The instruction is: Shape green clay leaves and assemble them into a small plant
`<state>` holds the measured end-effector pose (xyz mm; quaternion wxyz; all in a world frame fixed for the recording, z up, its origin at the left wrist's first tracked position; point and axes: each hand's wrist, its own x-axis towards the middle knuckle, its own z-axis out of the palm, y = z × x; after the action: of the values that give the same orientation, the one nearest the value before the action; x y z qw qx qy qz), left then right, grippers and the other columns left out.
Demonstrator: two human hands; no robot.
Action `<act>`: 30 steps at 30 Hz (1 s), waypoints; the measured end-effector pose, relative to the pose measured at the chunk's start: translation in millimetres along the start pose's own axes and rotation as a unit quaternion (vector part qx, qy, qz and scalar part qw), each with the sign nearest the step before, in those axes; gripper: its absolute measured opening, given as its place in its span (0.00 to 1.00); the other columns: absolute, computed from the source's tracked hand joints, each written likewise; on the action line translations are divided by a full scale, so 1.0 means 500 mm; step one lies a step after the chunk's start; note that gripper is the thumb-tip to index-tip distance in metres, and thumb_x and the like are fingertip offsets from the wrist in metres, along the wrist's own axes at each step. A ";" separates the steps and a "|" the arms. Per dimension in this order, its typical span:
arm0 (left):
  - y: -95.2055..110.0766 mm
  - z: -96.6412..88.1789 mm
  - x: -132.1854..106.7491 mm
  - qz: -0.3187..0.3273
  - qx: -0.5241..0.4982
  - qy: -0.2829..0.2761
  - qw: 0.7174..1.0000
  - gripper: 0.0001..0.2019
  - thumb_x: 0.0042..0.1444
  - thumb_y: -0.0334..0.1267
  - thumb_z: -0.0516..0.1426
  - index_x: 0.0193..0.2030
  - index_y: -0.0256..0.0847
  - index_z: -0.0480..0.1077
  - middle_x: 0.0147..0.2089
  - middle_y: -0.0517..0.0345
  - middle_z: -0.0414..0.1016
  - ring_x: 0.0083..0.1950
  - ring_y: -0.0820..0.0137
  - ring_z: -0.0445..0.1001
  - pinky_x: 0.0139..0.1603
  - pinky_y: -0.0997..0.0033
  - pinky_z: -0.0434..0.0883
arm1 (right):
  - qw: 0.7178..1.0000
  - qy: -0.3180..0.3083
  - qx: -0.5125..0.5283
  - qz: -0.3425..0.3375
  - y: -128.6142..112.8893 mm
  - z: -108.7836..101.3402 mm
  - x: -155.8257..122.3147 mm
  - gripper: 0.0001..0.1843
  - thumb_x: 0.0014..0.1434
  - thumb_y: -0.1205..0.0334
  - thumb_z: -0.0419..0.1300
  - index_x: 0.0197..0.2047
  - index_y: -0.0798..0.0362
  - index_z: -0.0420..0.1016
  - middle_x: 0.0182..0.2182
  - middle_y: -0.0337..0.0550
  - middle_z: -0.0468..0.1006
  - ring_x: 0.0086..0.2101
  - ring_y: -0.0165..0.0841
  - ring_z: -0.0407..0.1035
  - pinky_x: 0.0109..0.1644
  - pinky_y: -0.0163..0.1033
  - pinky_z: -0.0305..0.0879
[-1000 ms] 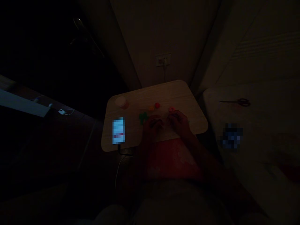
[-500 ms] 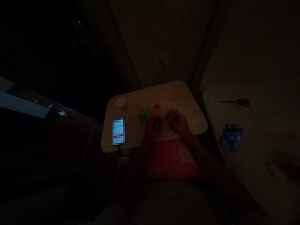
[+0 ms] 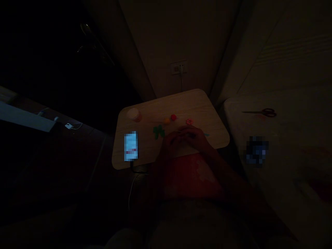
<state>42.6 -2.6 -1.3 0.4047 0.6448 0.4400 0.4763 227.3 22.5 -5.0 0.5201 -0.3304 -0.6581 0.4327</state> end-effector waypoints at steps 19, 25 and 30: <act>0.020 0.017 -0.013 0.003 -0.045 0.022 0.999 0.23 0.66 0.61 0.58 0.41 0.45 0.83 0.55 0.48 0.82 0.60 0.56 0.77 0.63 0.53 0.74 | 0.997 -0.024 -0.055 0.050 -0.004 0.016 -0.009 0.20 0.58 0.57 0.68 0.54 0.50 0.78 0.46 0.47 0.86 0.43 0.40 0.80 0.49 0.44 0.76; 0.028 0.016 -0.010 0.013 -0.037 0.040 0.998 0.23 0.67 0.61 0.57 0.42 0.44 0.83 0.53 0.49 0.82 0.58 0.58 0.78 0.64 0.55 0.73 | 0.995 0.006 -0.026 0.093 -0.009 0.016 -0.007 0.18 0.60 0.49 0.69 0.47 0.51 0.82 0.38 0.45 0.86 0.35 0.37 0.78 0.39 0.40 0.74; 0.075 -0.019 0.003 0.018 0.044 0.159 0.986 0.20 0.69 0.57 0.56 0.42 0.45 0.82 0.47 0.51 0.81 0.52 0.61 0.79 0.59 0.59 0.75 | 0.994 0.041 -0.021 0.099 0.010 0.011 -0.011 0.17 0.58 0.50 0.68 0.46 0.51 0.82 0.35 0.43 0.84 0.34 0.36 0.76 0.39 0.40 0.72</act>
<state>40.4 -10.8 36.5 0.2927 0.5858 0.5074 0.5601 223.1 18.5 -12.0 0.4937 -0.4225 -0.6095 0.4542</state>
